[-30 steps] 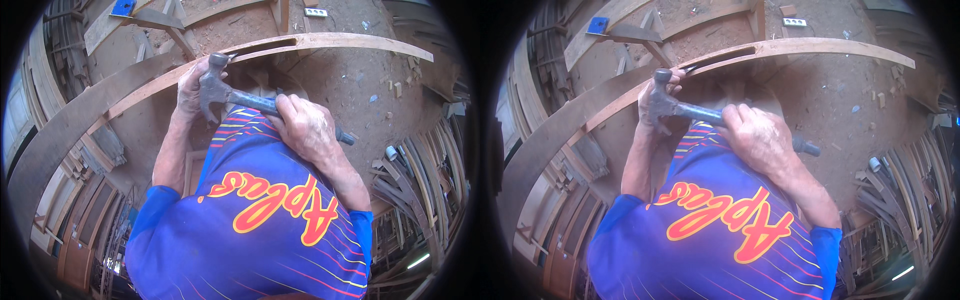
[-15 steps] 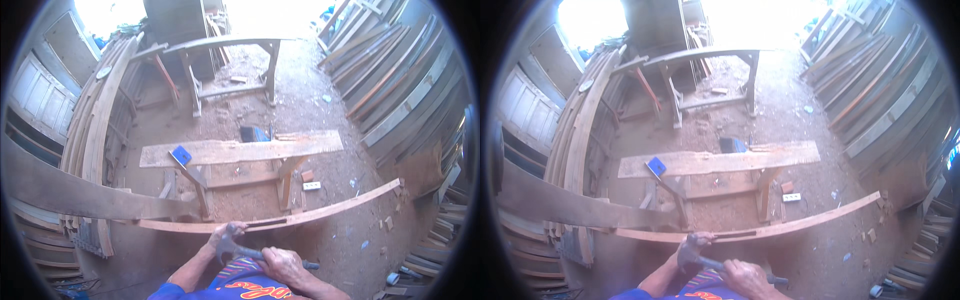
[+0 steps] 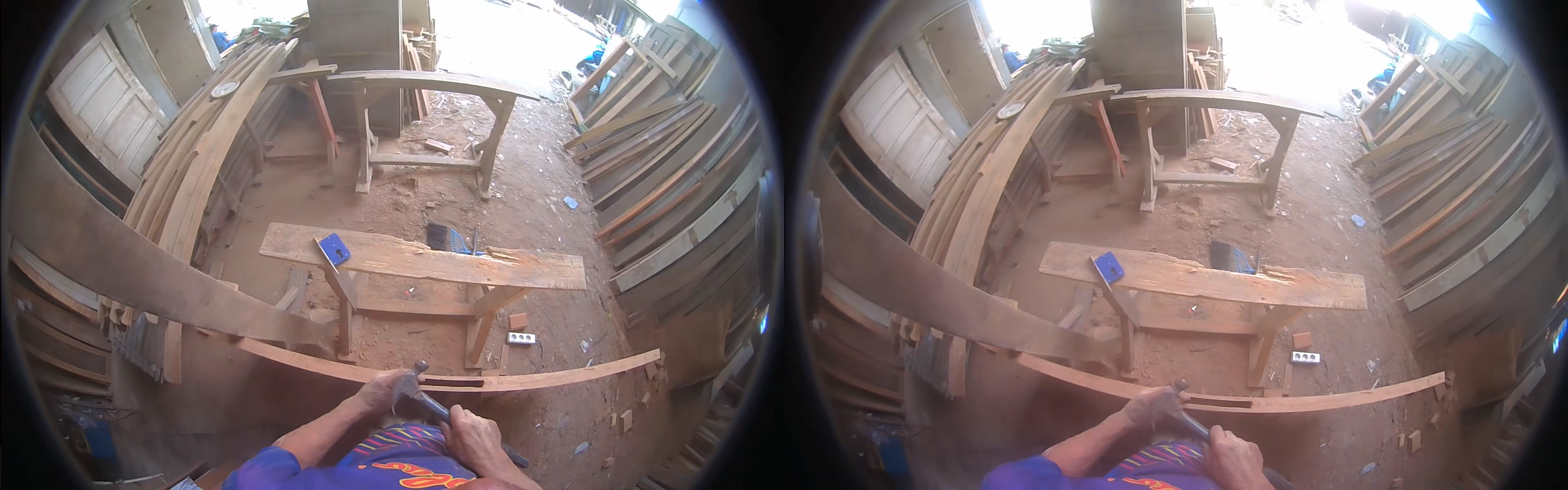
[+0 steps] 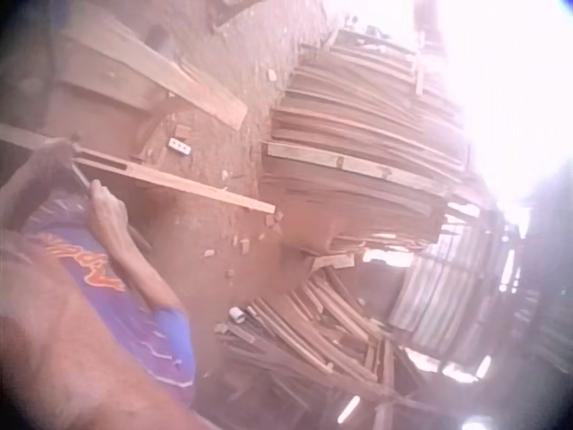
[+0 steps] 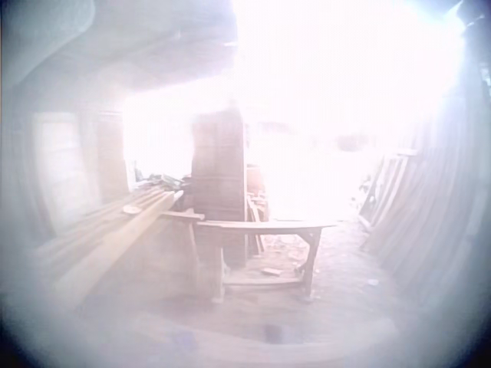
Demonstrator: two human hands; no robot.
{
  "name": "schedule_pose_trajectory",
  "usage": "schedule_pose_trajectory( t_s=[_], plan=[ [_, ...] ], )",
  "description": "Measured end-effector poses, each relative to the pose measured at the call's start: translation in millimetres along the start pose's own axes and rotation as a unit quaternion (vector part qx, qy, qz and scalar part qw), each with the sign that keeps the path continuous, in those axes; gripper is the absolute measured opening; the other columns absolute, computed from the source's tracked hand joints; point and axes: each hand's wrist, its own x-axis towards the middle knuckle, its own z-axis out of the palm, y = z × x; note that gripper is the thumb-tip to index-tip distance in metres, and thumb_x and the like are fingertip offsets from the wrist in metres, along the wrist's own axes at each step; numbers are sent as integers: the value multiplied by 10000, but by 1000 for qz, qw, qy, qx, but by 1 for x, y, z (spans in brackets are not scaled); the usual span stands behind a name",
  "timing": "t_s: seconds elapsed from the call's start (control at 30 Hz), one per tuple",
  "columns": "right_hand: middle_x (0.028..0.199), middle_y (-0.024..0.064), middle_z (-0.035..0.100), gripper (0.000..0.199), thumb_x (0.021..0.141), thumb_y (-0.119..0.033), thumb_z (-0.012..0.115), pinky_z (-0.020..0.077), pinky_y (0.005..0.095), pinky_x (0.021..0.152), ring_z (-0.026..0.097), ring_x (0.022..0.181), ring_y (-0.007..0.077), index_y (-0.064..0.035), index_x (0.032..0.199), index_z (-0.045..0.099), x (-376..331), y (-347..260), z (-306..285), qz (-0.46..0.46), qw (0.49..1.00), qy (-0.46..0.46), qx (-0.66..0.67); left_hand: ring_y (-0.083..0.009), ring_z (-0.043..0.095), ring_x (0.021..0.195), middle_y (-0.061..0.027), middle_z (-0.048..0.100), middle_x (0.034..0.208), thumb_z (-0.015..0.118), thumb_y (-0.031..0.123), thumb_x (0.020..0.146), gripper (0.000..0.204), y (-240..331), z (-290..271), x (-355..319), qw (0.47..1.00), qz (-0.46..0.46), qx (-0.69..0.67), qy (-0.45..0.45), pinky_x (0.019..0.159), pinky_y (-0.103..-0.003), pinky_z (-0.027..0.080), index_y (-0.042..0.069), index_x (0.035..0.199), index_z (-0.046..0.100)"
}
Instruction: The person chisels a slot into a wooden piece using a chisel and a hammer, repositions the wooden piece, and chisels the wood further.
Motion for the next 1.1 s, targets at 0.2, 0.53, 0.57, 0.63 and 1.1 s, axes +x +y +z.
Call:
schedule_pose_trajectory(
  t_s=[0.2, 0.53, 0.57, 0.63, 1.1],
  plan=[
    [858, 206, 718, 336, 985, -364, 682, 570, 545, 720, 722, 815, 430, -43, 954, 588, -1, -15, -21, 13, 1000, -21, 10, -205, 716, 1054, -90, 737, 1175, 701, 78, 976, 336, -11, -10, 5, 998, 57, 2, -33, 926, -334, 576, 71, 1310, 669],
    [847, 221, 710, 335, 987, -361, 680, 560, 550, 714, 711, 798, 455, -44, 930, 588, 0, -8, -14, 14, 999, 12, 29, -333, 733, 1028, -156, 736, 1133, 774, 134, 912, 367, 28, 4, 7, 948, 147, 282, -27, 914, -415, 578, 81, 1259, 670],
    [847, 221, 710, 335, 987, -361, 680, 560, 550, 714, 711, 798, 455, -44, 930, 588, 1, -6, -8, 14, 999, 11, 31, -333, 733, 1028, -156, 736, 1133, 774, 134, 912, 367, 32, 5, 7, 948, 145, 283, -27, 914, -415, 578, 81, 1259, 670],
    [839, 223, 706, 351, 988, -370, 681, 558, 549, 704, 709, 793, 453, -37, 928, 586, 9, -1, 4, 59, 998, -11, -13, -350, 732, 1027, -165, 738, 1123, 770, 125, 910, 358, 43, 9, 4, 926, 187, 329, 8, 900, -423, 577, 73, 1249, 666],
    [833, 315, 667, 284, 996, -281, 673, 502, 574, 707, 653, 836, 533, -11, 962, 593, -10, 34, 27, 94, 980, 88, 149, -195, 738, 1009, -139, 774, 1096, 716, 70, 949, 243, 76, 13, 21, 941, 133, 306, -46, 891, -356, 590, 69, 1191, 745]
  ],
)
